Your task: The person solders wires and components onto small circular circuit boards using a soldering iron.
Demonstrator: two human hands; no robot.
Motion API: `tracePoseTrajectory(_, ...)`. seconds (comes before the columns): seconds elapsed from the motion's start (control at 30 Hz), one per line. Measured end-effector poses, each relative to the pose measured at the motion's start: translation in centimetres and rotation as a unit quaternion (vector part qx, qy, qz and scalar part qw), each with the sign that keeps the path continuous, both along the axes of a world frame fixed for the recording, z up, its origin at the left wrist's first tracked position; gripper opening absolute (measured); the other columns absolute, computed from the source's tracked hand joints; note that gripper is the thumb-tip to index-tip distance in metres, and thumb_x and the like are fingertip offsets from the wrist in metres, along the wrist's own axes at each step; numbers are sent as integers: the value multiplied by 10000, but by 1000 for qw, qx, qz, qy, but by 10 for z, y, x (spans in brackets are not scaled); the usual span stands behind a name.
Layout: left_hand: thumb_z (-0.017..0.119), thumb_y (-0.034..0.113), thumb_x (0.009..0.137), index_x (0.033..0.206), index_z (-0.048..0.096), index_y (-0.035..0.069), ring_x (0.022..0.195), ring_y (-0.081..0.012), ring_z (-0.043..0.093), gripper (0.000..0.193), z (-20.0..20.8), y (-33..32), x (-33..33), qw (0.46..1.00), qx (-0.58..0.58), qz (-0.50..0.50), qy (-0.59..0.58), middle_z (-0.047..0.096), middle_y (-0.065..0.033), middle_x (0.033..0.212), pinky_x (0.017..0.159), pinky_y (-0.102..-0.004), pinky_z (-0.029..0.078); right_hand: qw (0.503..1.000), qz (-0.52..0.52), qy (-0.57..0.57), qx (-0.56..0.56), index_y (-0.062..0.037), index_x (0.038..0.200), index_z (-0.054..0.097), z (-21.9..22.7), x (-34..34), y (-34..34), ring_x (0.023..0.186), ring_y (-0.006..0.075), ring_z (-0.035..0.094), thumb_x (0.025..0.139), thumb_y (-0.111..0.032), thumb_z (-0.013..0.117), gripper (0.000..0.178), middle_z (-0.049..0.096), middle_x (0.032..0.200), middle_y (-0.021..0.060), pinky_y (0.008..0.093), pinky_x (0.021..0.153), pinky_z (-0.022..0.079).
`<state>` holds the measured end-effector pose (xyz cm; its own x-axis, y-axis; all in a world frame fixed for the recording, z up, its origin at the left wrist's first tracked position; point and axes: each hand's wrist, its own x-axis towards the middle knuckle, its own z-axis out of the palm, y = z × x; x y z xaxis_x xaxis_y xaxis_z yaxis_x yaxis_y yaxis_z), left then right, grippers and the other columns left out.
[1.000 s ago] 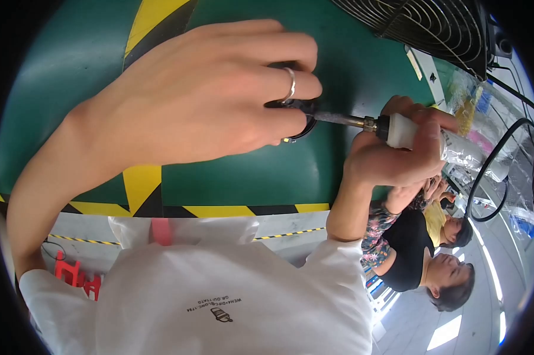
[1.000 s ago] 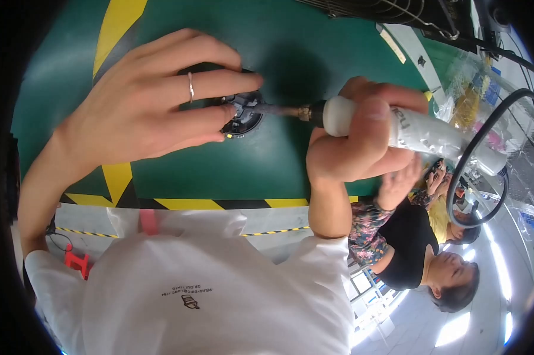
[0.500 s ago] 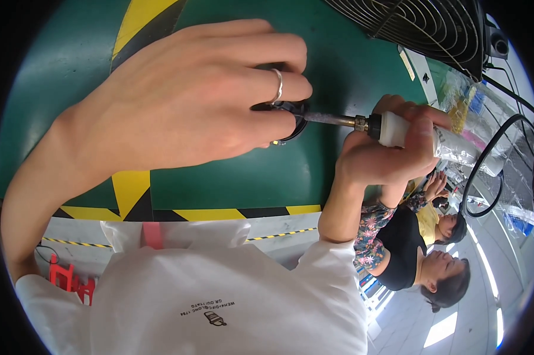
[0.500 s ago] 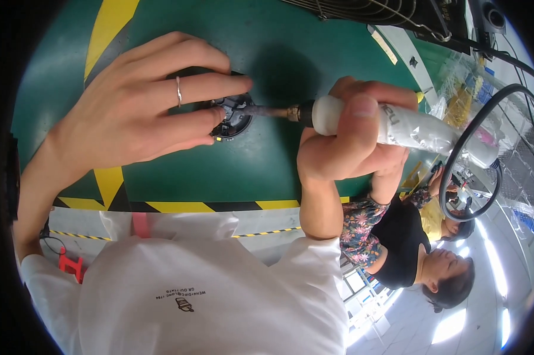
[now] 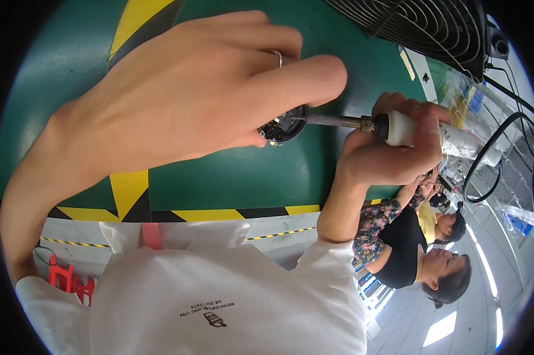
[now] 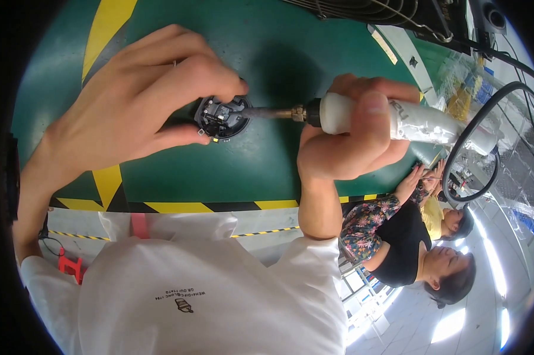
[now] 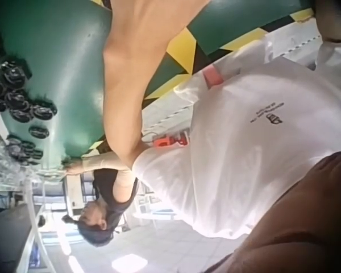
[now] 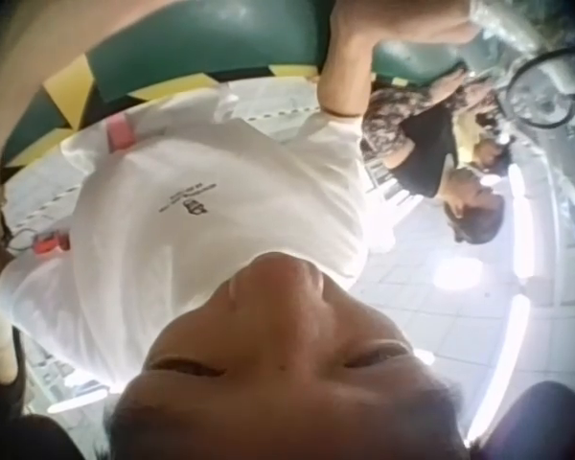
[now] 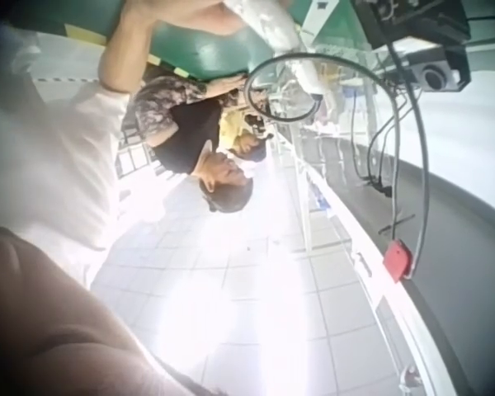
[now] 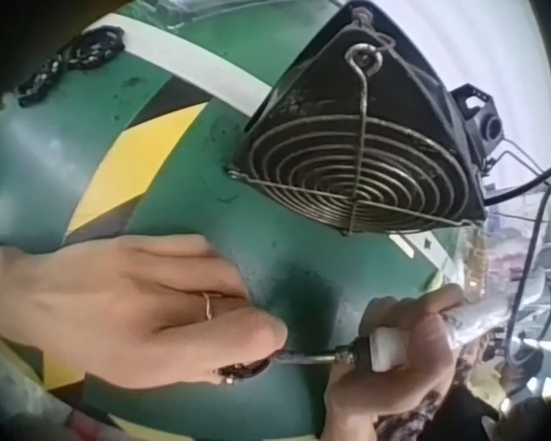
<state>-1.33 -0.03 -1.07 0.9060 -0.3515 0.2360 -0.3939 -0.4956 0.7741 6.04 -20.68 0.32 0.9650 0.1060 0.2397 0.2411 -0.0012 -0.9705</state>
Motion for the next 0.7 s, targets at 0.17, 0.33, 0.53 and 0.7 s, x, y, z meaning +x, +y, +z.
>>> tracePoseTrajectory(0.17, 784, 103, 528, 1033, 565, 65, 851, -249, 563, 551, 3, -3, 8, 998, -51, 15, -33, 643, -34, 955, 734, -360, 452, 1000, -5, -21, -11, -7, 889, 526, -5, 4, 7, 572, 158, 507, 802, -199, 489, 214, 511, 666, 63, 292, 518, 420)
tracePoseTrajectory(0.33, 782, 103, 531, 1052, 556, 67, 850, -245, 565, 569, 3, -8, 6, 994, -82, 35, -62, 647, -35, 948, 734, -362, 451, 995, -81, -61, -7, 38, 746, 456, -4, 6, 25, 435, 139, 393, 753, -135, 507, 180, 465, 546, 97, 252, 426, 355)
tracePoseTrajectory(0.53, 783, 95, 524, 1058, 553, 67, 852, -246, 565, 582, 1, -3, 8, 998, -49, 21, -37, 644, -34, 946, 732, -358, 451, 994, -93, -63, 3, 47, 746, 473, -6, 8, 24, 433, 145, 410, 753, -146, 518, 198, 464, 544, 97, 253, 425, 364)
tracePoseTrajectory(0.7, 785, 93, 517, 1042, 563, 70, 846, -247, 560, 571, 2, -5, 6, 998, -38, 25, -42, 635, -34, 946, 731, -358, 454, 993, -60, -87, -53, 45, 807, 504, -10, 6, 9, 517, 165, 473, 782, -173, 509, 220, 497, 645, 114, 289, 459, 409)
